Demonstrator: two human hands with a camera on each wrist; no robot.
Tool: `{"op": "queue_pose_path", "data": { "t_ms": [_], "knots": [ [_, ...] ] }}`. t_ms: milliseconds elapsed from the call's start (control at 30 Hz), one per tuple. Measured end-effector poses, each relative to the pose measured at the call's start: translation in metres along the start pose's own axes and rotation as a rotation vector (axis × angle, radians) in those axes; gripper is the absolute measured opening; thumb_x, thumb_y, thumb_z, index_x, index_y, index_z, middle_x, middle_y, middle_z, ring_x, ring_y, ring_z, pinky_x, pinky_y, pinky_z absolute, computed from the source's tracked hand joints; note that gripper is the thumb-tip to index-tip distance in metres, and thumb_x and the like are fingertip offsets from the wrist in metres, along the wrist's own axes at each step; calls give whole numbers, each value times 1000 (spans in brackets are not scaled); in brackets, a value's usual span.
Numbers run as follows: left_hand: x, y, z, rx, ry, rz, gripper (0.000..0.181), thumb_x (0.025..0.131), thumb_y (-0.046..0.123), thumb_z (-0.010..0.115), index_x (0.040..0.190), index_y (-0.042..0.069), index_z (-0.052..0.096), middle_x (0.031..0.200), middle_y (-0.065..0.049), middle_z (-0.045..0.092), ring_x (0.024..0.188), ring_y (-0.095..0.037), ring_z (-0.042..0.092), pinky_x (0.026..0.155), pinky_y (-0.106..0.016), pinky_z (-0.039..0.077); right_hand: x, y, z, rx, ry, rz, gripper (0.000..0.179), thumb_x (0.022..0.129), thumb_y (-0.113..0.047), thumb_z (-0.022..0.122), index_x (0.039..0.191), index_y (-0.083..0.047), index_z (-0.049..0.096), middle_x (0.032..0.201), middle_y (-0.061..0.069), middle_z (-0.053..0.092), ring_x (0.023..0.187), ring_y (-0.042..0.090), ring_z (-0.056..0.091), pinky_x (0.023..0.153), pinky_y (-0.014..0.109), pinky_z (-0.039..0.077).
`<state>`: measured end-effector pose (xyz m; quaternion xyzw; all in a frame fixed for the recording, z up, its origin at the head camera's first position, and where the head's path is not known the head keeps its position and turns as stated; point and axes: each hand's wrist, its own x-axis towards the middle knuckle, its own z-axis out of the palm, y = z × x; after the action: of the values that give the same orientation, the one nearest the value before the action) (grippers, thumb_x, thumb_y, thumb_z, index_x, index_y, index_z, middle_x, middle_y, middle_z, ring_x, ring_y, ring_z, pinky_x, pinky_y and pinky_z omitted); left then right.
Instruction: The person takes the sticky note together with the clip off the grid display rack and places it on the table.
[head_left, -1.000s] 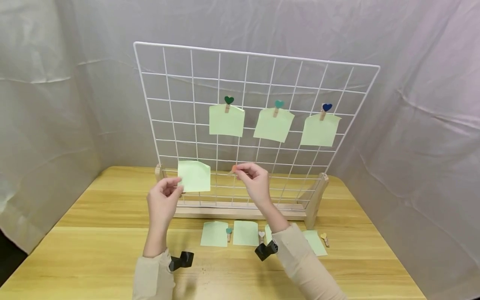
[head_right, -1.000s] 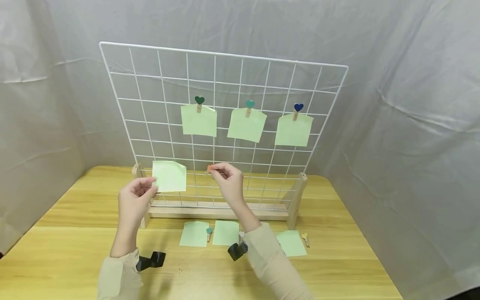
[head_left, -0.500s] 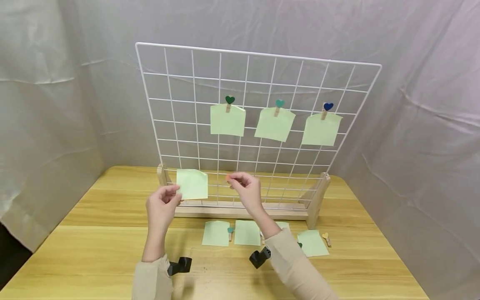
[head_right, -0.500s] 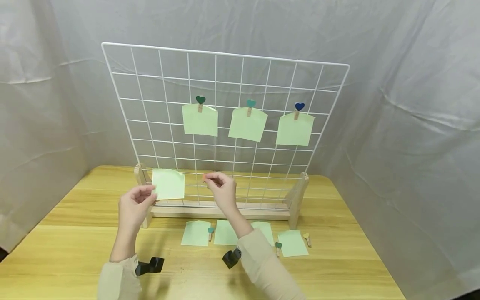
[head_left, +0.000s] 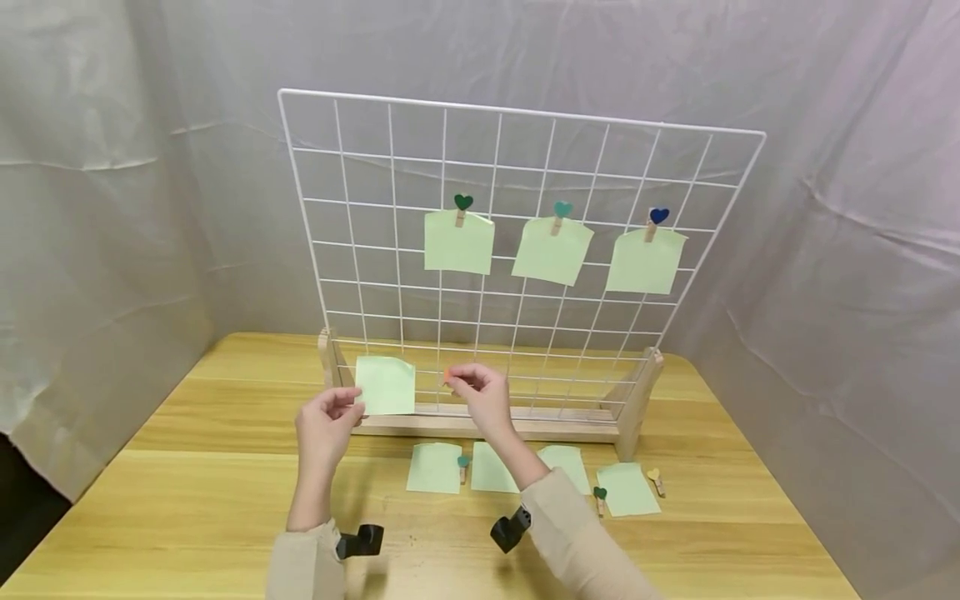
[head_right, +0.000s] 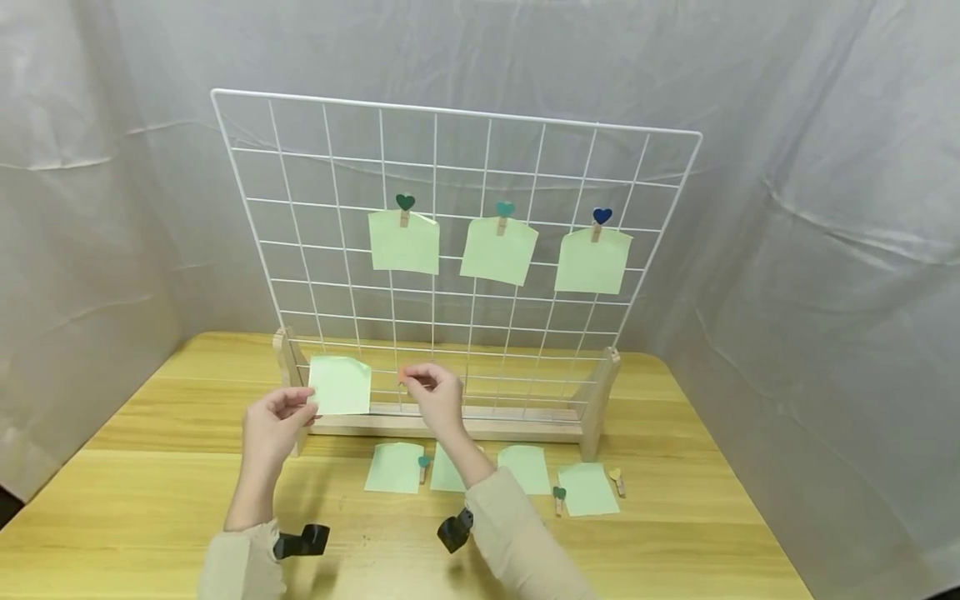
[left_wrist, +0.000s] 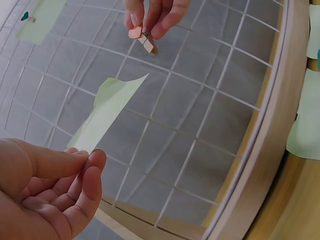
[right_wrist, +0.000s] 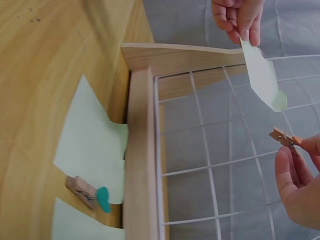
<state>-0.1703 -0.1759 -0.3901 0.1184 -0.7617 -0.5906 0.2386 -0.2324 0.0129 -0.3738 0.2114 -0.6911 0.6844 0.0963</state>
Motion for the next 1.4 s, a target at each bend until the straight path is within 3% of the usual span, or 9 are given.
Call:
{"op": "queue_pose_path", "data": {
  "t_ms": [133, 300, 467, 700, 833, 967, 1100, 1400],
  "knots": [
    [0, -4, 0, 4, -3, -27, 17, 77, -10, 60, 93, -9, 62, 83, -21, 62, 58, -7, 57, 57, -18, 49, -2, 6, 2, 3, -5, 47, 10, 78, 12, 58, 86, 18, 59, 86, 29, 60, 73, 37, 59, 65, 37, 52],
    [-1, -10, -2, 32, -14, -64, 17, 77, -8, 60, 94, -9, 61, 85, -20, 61, 59, -6, 55, 56, -18, 48, -5, 12, 5, 25, -14, 97, 12, 79, 11, 59, 88, 19, 58, 87, 31, 60, 74, 40, 59, 66, 45, 49],
    [-2, -16, -4, 45, -43, -85, 17, 78, -8, 60, 95, -9, 61, 85, -19, 60, 61, -7, 54, 58, -19, 48, -8, 17, 8, -1, -30, 135, 12, 79, 11, 58, 88, 20, 58, 87, 31, 60, 74, 37, 61, 63, 33, 52],
    [-3, -26, -5, 50, -67, -96, 17, 77, -10, 60, 94, -12, 61, 83, -21, 59, 59, -7, 54, 57, -18, 48, -10, 38, 12, 29, -92, 181, 12, 80, 11, 57, 88, 20, 58, 87, 31, 59, 76, 39, 60, 68, 42, 50],
    [-4, -33, -7, 36, -69, -102, 17, 76, -12, 60, 93, -13, 60, 79, -16, 60, 59, -8, 55, 58, -20, 50, -8, 58, 15, 86, -116, 221, 13, 80, 10, 58, 89, 19, 59, 86, 29, 60, 72, 30, 63, 66, 34, 52],
    [-3, -38, -8, 22, -69, -110, 18, 75, -14, 59, 93, -14, 60, 81, -19, 60, 58, -7, 56, 58, -21, 50, -9, 68, 20, 83, -119, 243, 11, 80, 10, 59, 87, 18, 61, 84, 25, 62, 67, 20, 63, 63, 29, 52],
    [-4, -42, -10, 30, -86, -128, 18, 76, -14, 59, 94, -14, 60, 83, -21, 59, 59, -9, 57, 57, -20, 50, -12, 70, 23, 59, -135, 278, 9, 79, 11, 58, 85, 17, 61, 83, 20, 63, 67, 19, 63, 64, 31, 52],
    [-6, -51, -13, 65, -112, -141, 18, 76, -13, 59, 94, -15, 60, 81, -20, 60, 59, -13, 58, 55, -20, 50, -20, 49, 28, -19, -201, 317, 12, 81, 9, 57, 88, 19, 59, 88, 28, 60, 76, 36, 61, 69, 42, 51]
  ]
}}
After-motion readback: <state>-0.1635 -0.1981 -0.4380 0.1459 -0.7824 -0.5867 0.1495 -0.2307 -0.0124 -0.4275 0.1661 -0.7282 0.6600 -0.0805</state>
